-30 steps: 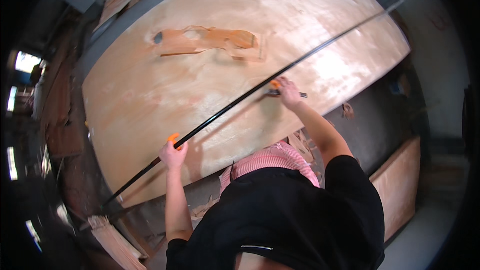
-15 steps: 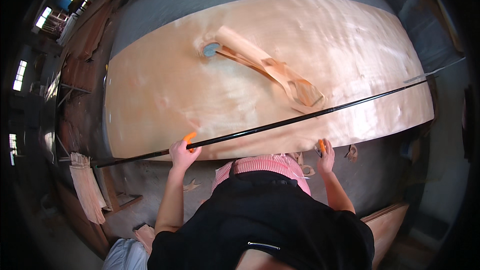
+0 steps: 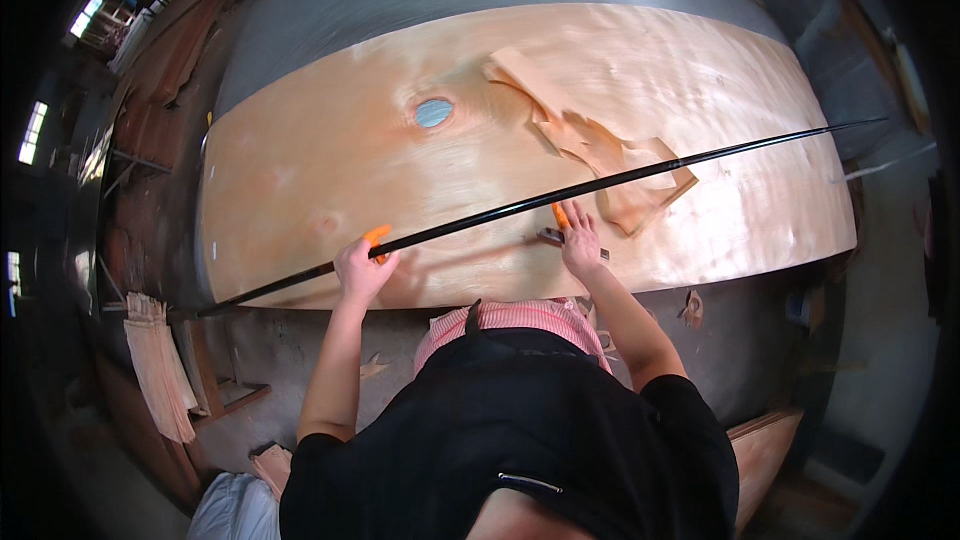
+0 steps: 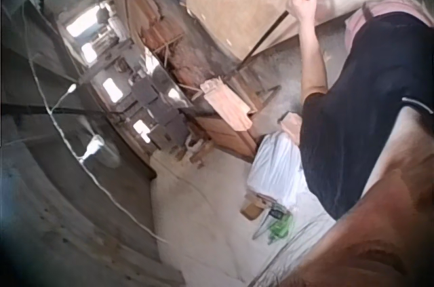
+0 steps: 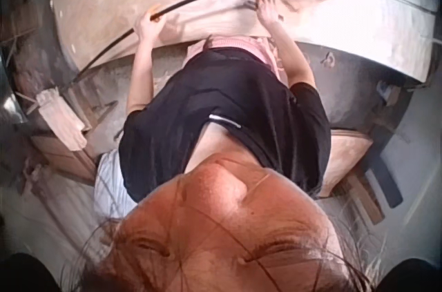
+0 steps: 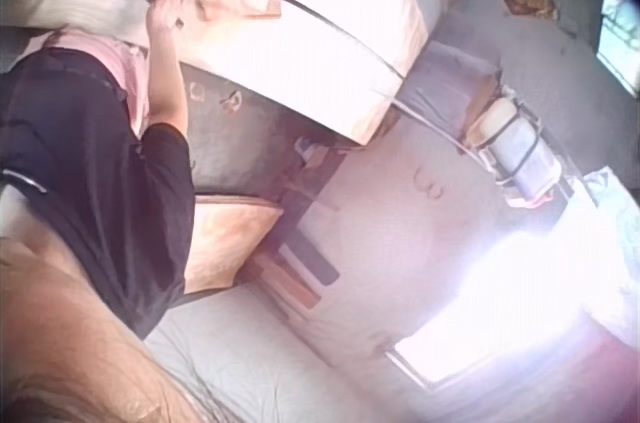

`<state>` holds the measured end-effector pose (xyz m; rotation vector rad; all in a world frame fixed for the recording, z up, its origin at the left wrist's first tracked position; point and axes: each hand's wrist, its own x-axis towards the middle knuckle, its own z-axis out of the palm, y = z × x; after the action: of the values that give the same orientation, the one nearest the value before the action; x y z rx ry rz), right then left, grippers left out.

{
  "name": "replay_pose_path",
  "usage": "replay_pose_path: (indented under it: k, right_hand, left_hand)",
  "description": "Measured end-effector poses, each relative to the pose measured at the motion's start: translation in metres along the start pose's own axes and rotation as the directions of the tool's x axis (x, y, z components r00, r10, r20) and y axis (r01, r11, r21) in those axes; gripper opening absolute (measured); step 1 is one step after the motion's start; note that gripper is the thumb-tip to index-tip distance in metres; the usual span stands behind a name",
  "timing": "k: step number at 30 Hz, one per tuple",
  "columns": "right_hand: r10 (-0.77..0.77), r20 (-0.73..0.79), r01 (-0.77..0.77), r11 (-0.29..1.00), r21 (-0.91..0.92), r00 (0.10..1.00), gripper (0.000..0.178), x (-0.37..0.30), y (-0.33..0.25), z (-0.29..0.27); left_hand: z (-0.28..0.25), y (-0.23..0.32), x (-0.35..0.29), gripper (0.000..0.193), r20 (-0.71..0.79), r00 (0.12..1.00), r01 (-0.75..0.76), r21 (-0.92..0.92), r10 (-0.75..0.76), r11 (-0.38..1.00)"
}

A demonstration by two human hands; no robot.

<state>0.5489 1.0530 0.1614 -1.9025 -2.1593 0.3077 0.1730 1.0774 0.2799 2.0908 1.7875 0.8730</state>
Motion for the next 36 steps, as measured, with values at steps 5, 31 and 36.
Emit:
replay_pose_path:
  k: [5,31,36]
  right_hand:
    - [0.020,0.072,-0.014,0.996,-0.087,0.997,0.047,0.001,-0.016,0.003]
    - [0.413,0.011,-0.413,0.909,0.064,0.911,0.050,-0.053,-0.068,0.002]
    - [0.437,0.065,-0.441,0.894,0.082,0.897,0.048,-0.047,-0.070,-0.007]
  left_hand:
    - [-0.029,-0.027,0.016,0.031,-0.031,1.000,0.004,0.072,-0.002,0.997]
    - [0.048,-0.216,0.215,0.028,0.094,0.995,0.010,0.277,-0.038,0.961]
    - [0.070,-0.230,0.235,0.026,0.053,0.997,-0.060,0.238,0.049,0.969]
